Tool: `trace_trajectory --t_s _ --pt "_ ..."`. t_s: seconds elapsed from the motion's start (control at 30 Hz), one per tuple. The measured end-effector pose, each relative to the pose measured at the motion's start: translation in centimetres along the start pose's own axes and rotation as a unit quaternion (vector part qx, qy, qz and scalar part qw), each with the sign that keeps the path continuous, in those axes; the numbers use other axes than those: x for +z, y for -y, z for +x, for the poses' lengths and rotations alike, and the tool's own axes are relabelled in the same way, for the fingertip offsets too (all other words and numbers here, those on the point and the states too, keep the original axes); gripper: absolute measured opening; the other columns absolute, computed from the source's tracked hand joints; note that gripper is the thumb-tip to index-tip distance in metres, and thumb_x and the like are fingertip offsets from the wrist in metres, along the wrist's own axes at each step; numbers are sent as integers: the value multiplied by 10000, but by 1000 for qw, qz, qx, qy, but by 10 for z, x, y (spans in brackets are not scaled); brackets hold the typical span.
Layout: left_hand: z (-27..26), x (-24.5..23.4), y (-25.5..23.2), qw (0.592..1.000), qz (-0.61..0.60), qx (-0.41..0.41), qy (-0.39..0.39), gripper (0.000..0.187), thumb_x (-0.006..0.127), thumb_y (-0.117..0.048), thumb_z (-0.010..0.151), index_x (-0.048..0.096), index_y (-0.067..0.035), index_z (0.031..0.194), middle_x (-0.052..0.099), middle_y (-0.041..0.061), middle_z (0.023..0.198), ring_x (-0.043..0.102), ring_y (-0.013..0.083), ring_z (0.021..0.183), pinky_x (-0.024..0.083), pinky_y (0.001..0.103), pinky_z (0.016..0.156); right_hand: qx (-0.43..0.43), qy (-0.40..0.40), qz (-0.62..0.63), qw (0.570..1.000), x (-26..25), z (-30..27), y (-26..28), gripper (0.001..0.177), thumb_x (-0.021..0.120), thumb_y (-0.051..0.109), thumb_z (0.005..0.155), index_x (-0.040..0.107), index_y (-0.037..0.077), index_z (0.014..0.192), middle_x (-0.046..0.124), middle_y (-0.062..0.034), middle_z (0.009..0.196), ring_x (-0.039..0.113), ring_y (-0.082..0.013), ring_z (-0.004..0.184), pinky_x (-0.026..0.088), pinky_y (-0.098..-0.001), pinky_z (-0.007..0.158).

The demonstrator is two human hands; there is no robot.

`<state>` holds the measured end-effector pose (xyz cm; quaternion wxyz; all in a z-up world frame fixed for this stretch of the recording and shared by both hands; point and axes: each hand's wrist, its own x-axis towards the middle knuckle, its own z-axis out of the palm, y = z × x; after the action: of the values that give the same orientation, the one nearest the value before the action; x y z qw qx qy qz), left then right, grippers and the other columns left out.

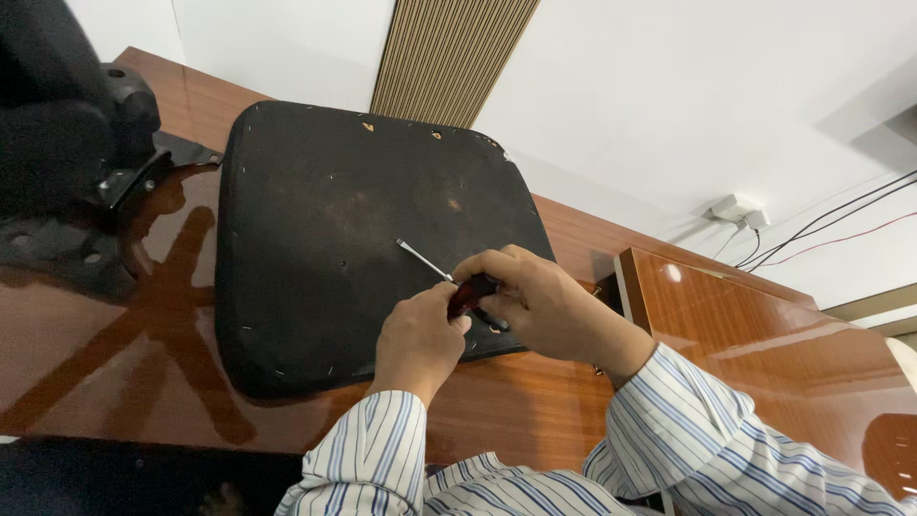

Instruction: The person uses a screwdriver to tighten screws into the underside of a black chair seat placed on a wooden table. The person repeatedly positions and turns the screwdriver to secure fasteners at multiple locations on the seat base.

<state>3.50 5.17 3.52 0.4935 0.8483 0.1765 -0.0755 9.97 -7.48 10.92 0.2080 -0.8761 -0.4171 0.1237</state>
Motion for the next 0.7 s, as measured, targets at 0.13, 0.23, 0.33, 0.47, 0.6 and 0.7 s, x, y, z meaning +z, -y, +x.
trace_trajectory --t_s 0.13,0.23,0.33,0.47,0.6,0.7 --pt "-2 1 5 1000 9 -26 -5 209 617 -306 961 703 -200 1119 762 4 1004 726 194 991 573 391 890 139 8 67 988 -1 2 -1 332 660 230 921 623 117 1232 754 -58 905 737 -151 798 589 -307 682" --pt "-1 0 6 999 18 -4 -27 207 633 -306 949 707 -190 1105 761 5 997 720 198 984 568 392 875 199 12 31 979 0 3 1 316 668 244 927 655 134 1223 752 -100 865 711 -189 747 560 -332 664" --pt "-2 5 11 999 24 10 -46 219 650 -310 939 704 -176 1103 760 11 986 724 206 961 570 394 860 122 9 25 992 3 1 0 313 663 212 934 668 116 1232 746 -103 919 711 -194 796 560 -327 695" --pt "-2 7 12 999 41 -7 -22 215 644 -336 953 707 -184 1091 763 23 944 733 206 932 579 395 850 5 33 44 999 -2 0 -2 316 639 158 932 699 110 1238 746 -88 977 723 -186 856 569 -319 721" --pt "-1 8 11 997 63 6 -38 226 644 -345 951 710 -166 1071 751 28 933 730 226 920 589 405 828 149 72 55 985 -9 3 2 346 666 204 895 643 148 1236 753 -95 933 740 -194 790 582 -337 679" --pt "0 9 9 997 69 -3 -17 233 625 -342 971 693 -155 1092 750 24 949 737 206 931 597 386 836 176 56 -15 983 -9 4 4 356 697 256 894 660 156 1234 770 -84 905 735 -191 791 572 -347 708"
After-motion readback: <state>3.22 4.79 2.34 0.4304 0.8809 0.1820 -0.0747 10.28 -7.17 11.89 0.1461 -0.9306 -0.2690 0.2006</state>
